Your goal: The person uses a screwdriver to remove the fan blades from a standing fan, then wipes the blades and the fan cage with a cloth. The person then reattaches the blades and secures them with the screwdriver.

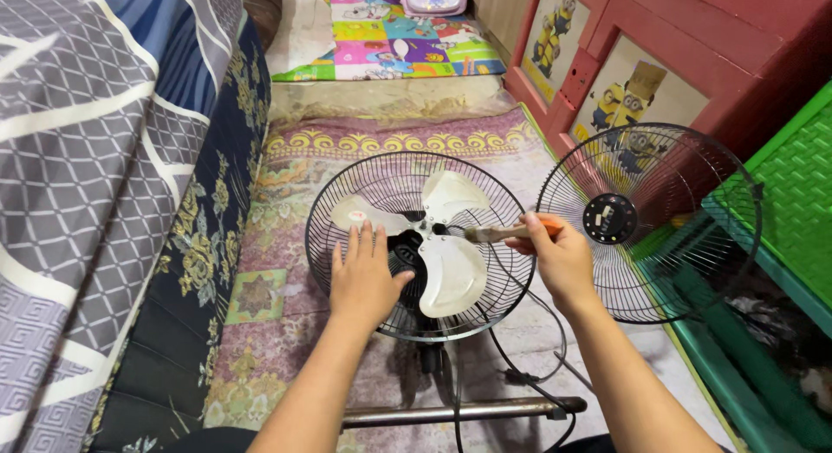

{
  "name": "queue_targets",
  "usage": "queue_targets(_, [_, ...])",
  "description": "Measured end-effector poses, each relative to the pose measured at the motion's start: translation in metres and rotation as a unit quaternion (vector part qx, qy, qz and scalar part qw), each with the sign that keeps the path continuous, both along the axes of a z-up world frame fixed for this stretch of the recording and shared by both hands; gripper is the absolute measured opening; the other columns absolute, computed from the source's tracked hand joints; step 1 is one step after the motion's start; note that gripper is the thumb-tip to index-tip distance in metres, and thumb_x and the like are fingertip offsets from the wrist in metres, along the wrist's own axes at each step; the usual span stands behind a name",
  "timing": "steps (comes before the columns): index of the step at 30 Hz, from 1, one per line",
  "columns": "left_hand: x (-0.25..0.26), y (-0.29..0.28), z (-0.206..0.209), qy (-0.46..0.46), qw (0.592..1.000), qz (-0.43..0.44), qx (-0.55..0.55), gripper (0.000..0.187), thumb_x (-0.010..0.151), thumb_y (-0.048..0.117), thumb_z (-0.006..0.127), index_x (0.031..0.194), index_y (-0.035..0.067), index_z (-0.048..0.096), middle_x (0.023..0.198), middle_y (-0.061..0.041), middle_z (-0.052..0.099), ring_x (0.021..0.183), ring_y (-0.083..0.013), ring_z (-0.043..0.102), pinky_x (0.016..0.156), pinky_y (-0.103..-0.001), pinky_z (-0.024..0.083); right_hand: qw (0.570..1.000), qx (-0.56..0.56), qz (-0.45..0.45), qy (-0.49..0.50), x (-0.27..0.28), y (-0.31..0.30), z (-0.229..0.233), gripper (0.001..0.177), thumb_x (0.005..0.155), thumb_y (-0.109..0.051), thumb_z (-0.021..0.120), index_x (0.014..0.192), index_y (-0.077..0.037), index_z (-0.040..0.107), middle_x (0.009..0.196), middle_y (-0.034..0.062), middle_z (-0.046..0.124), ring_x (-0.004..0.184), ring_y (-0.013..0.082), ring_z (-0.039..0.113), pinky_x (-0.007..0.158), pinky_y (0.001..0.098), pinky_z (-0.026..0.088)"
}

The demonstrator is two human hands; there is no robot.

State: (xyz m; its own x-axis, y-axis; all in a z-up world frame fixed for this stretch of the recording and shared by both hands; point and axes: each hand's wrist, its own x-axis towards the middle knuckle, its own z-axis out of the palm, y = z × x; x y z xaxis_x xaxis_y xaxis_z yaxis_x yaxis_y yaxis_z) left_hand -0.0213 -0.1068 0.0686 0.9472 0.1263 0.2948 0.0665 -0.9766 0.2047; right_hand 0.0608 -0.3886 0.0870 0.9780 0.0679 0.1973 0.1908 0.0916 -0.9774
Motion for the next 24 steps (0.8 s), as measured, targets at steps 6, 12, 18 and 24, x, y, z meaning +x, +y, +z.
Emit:
queue_targets(6, [0.002,0.008,-0.007,-0.023,1.0,-0.007,0.001,0.077,0.084,0.05,0.073,0.144,0.006,0.052,0.155,-0.012,0.046,0.146,-0.0285,0.036,0.115,-0.056,0.027,0.997,0.07,0.019,0.032,-0.01,0.006,0.014,0.029,0.105,-0.025,0.057,0.112,0.003,0.062,0.096,0.0172,0.074,0.079,0.0234,0.075,0.075,0.0319,0.061])
queue_targets(12, [0.002,0.008,-0.008,-0.018,1.0,-0.003,0.009,0.077,0.083,0.048,0.073,0.144,0.007,0.051,0.155,-0.01,0.044,0.146,-0.0283,0.035,0.114,-0.056,0.028,0.988,-0.129,0.048,-0.069,-0.029,0.024,0.04,0.027,0.103,-0.023,0.061,0.103,0.003,0.066,0.089,0.0136,0.073,0.074,0.0223,0.073,0.07,0.0344,0.061])
queue_targets(18, [0.005,0.011,-0.007,0.0,1.0,-0.006,-0.007,0.082,0.084,0.048,0.072,0.147,0.005,0.046,0.158,-0.011,0.039,0.149,-0.0291,0.029,0.114,-0.053,0.028,0.974,-0.189,-0.007,-0.124,-0.046,0.04,0.053,0.024,0.102,-0.021,0.061,0.101,0.002,0.068,0.082,0.0085,0.075,0.071,0.0129,0.073,0.067,0.0259,0.058])
queue_targets(24, [0.005,0.015,-0.007,0.027,0.999,-0.012,-0.022,0.081,0.086,0.049,0.071,0.149,0.006,0.044,0.161,-0.01,0.035,0.151,-0.0286,0.025,0.116,-0.053,0.027,0.942,-0.273,-0.091,-0.173,-0.048,0.045,0.053,0.023,0.103,-0.019,0.062,0.102,0.003,0.069,0.08,0.0115,0.076,0.067,0.0134,0.071,0.063,0.0264,0.057])
